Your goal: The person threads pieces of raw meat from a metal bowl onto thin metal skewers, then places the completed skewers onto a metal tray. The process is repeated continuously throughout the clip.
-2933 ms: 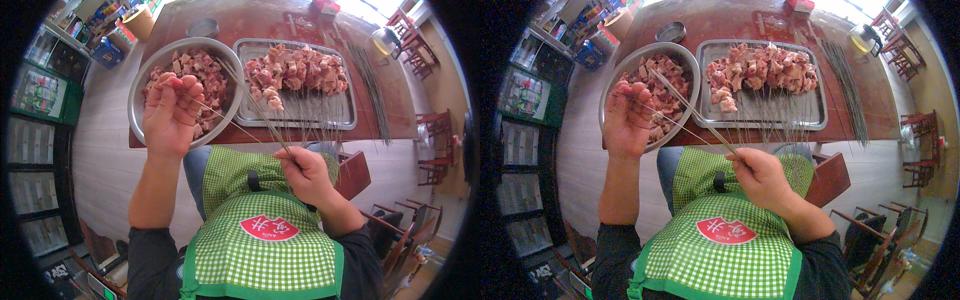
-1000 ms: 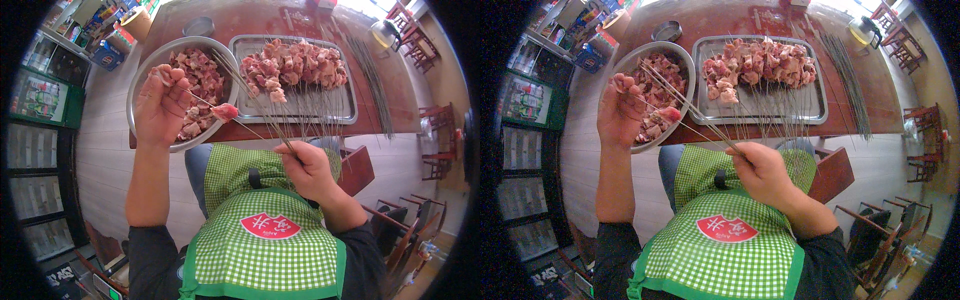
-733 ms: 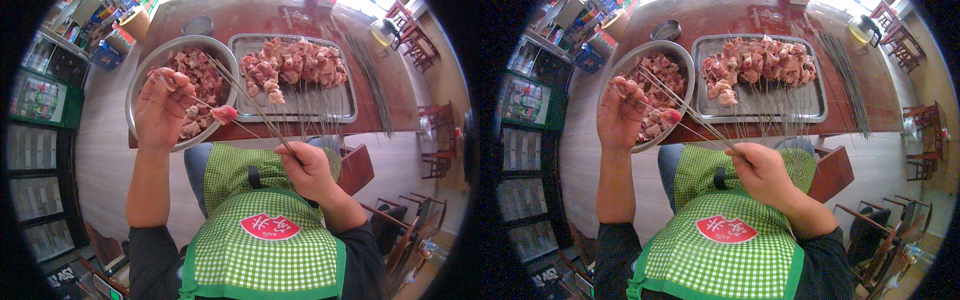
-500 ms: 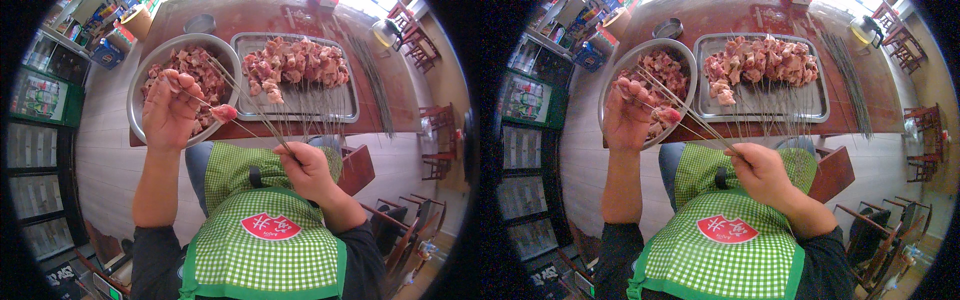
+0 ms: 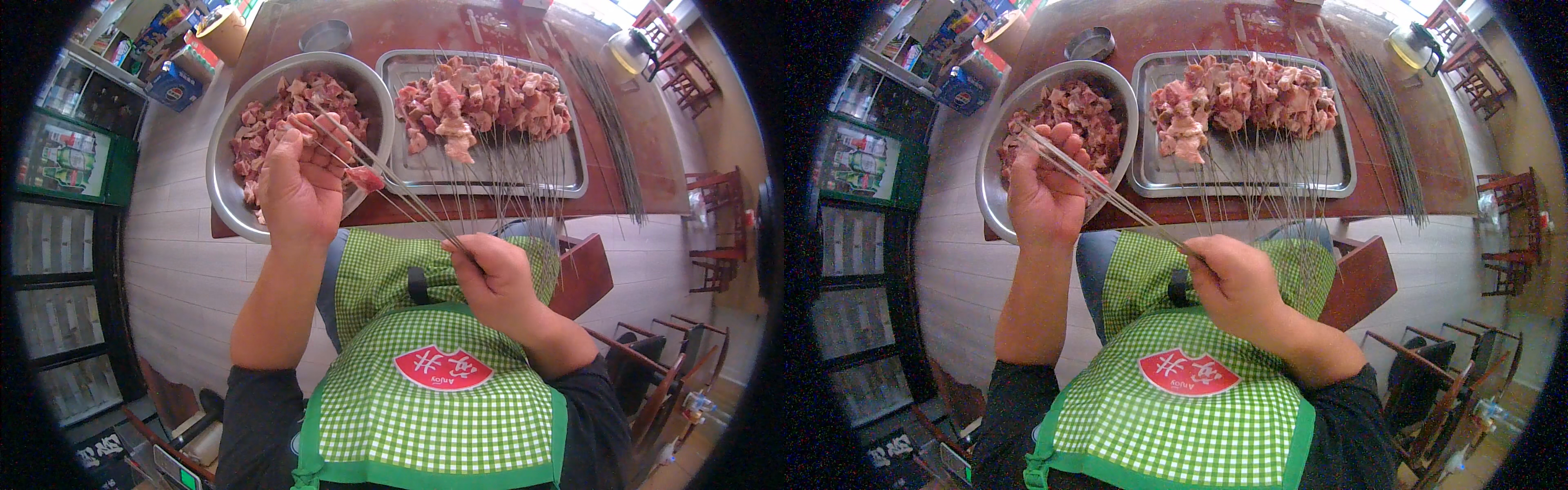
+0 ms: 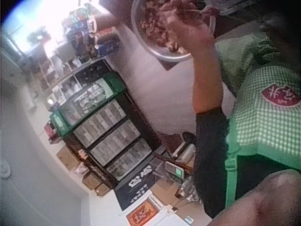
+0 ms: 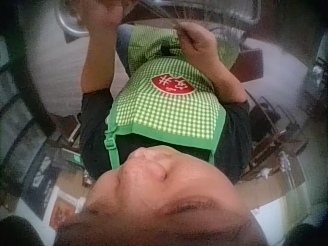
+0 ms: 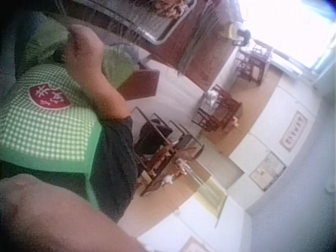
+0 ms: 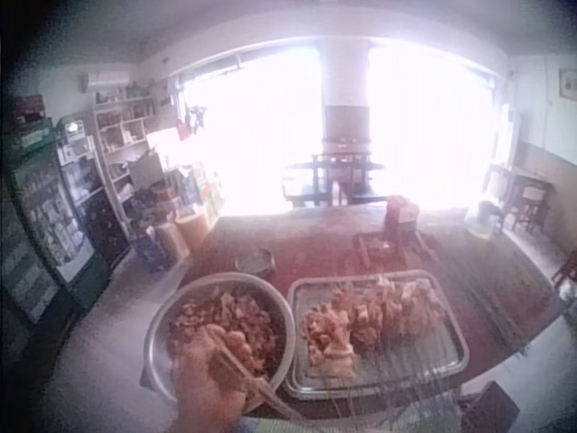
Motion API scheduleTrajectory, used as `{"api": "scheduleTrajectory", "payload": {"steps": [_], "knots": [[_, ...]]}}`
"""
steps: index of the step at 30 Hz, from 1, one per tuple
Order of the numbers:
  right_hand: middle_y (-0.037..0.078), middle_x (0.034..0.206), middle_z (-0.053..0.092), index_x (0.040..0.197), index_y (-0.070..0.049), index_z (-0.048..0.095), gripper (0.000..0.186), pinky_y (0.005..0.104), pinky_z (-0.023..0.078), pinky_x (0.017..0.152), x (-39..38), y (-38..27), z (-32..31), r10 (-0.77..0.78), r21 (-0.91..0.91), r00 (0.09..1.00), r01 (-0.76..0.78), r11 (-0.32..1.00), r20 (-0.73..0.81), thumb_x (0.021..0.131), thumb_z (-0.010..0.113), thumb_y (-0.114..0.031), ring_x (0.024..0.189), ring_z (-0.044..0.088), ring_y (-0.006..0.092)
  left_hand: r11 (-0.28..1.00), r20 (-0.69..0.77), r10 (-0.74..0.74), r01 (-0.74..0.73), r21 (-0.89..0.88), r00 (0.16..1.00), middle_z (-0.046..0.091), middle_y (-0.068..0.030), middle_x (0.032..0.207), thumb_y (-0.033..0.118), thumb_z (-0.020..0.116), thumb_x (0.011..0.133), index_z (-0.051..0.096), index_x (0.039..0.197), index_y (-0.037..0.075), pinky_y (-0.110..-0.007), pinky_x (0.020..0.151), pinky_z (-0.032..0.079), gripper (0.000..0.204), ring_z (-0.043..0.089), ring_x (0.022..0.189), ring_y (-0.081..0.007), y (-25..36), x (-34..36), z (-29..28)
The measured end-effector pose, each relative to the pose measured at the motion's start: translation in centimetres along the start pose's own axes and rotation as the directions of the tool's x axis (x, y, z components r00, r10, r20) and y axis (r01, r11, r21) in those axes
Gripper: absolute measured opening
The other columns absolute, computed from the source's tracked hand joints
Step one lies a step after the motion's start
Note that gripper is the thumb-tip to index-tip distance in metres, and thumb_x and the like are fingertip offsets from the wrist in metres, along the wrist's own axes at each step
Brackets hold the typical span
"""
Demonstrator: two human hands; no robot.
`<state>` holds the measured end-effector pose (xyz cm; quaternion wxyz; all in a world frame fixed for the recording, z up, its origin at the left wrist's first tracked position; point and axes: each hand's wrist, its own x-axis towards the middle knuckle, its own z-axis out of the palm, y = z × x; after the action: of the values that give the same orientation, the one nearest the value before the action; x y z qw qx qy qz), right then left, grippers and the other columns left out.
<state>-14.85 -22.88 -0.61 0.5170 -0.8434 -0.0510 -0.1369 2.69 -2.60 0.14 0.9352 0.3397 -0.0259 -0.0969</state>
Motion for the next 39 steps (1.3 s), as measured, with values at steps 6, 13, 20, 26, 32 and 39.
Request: {"api": "scheduleTrajectory", "payload": {"steps": [6, 13, 20, 26, 32, 39], "knots": [[0.018, 0.088, 0.066, 0.105, 0.002, 0.066, 0.017, 0.0391, 0.053, 0.065, 0.4, -0.6, 0.1, 0.008, -0.051, 1.0, -0.006, 0.999, 0.028, 0.089, 0.063, 0.0, 0.074, 0.066, 0.0346, 0.992, 0.125, -0.126, 0.128, -0.004, 0.984, 0.07, -0.0173, 0.111, 0.016, 0.052, 0.098, 0.063, 0.112, 0.002, -0.041, 0.092, 0.057, 0.022, 0.07, 0.101, -0.0253, -0.6, -0.8, 0.5], [0.007, 0.07, 0.06, 0.103, 0.001, 0.069, 0.01, 0.0281, 0.044, 0.057, 2.0, -0.7, 0.4, -0.034, 0.003, 0.995, 0.035, 0.999, -0.092, 0.096, 0.063, -0.001, 0.06, 0.055, 0.0144, 0.999, 0.133, -0.031, 0.027, 0.029, 0.991, 0.07, -0.0184, 0.108, 0.01, 0.051, 0.101, 0.063, 0.114, -0.001, -0.036, 0.092, 0.057, 0.022, 0.07, 0.099, -0.0234, -1.0, -1.3, 1.5], [0.009, 0.075, 0.062, 0.104, 0.0, 0.069, 0.011, 0.0297, 0.048, 0.061, 2.0, -0.9, -1.1, 0.035, 0.024, 0.995, -0.033, 0.999, -0.092, 0.096, 0.062, -0.004, 0.064, 0.059, 0.0172, 0.923, 0.353, 0.012, -0.147, 0.356, 0.936, 0.07, -0.0144, 0.11, 0.019, 0.056, 0.104, 0.061, 0.122, -0.002, -0.032, 0.091, 0.057, 0.029, 0.069, 0.101, -0.02, 0.4, -0.3, 1.9], [0.004, 0.077, 0.064, 0.105, 0.0, 0.069, 0.012, 0.0272, 0.049, 0.065, 1.5, -0.5, -2.9, 0.117, 0.108, 0.974, -0.097, 0.989, -0.194, 0.098, 0.062, -0.006, 0.07, 0.058, 0.0089, 0.09, 0.43, -0.242, -0.421, 0.903, 0.87, 0.071, -0.0125, 0.114, 0.024, 0.063, 0.098, 0.07, 0.113, 0.003, -0.034, 0.086, 0.055, 0.027, 0.07, 0.097, -0.023, 5.7, 6.2, 1.5], [0.003, 0.076, 0.062, 0.107, 0.001, 0.068, 0.013, 0.0261, 0.048, 0.065, 0.6, -0.1, -2.9, 0.229, 0.186, 0.965, -0.203, 0.961, -0.13, 0.098, 0.061, -0.005, 0.069, 0.056, 0.0092, -0.501, 0.352, -0.49, -0.588, 0.635, 0.797, 0.067, -0.0186, 0.099, 0.024, 0.064, 0.088, 0.072, 0.1, 0.005, -0.048, 0.091, 0.052, 0.024, 0.065, 0.102, -0.0358, 3.3, 5.0, 0.1], [0.001, 0.079, 0.06, 0.108, 0.001, 0.067, 0.014, 0.0246, 0.045, 0.065, 0.3, 0.5, -2.8, 0.183, 0.127, 0.974, -0.166, 0.978, -0.136, 0.099, 0.06, -0.005, 0.07, 0.053, 0.0079, -0.453, 0.422, -0.434, -0.598, 0.662, 0.796, 0.066, -0.0178, 0.105, 0.023, 0.07, 0.084, 0.068, 0.102, 0.004, -0.046, 0.091, 0.052, 0.026, 0.065, 0.103, -0.0358, 1.8, 5.6, -0.3]]}}
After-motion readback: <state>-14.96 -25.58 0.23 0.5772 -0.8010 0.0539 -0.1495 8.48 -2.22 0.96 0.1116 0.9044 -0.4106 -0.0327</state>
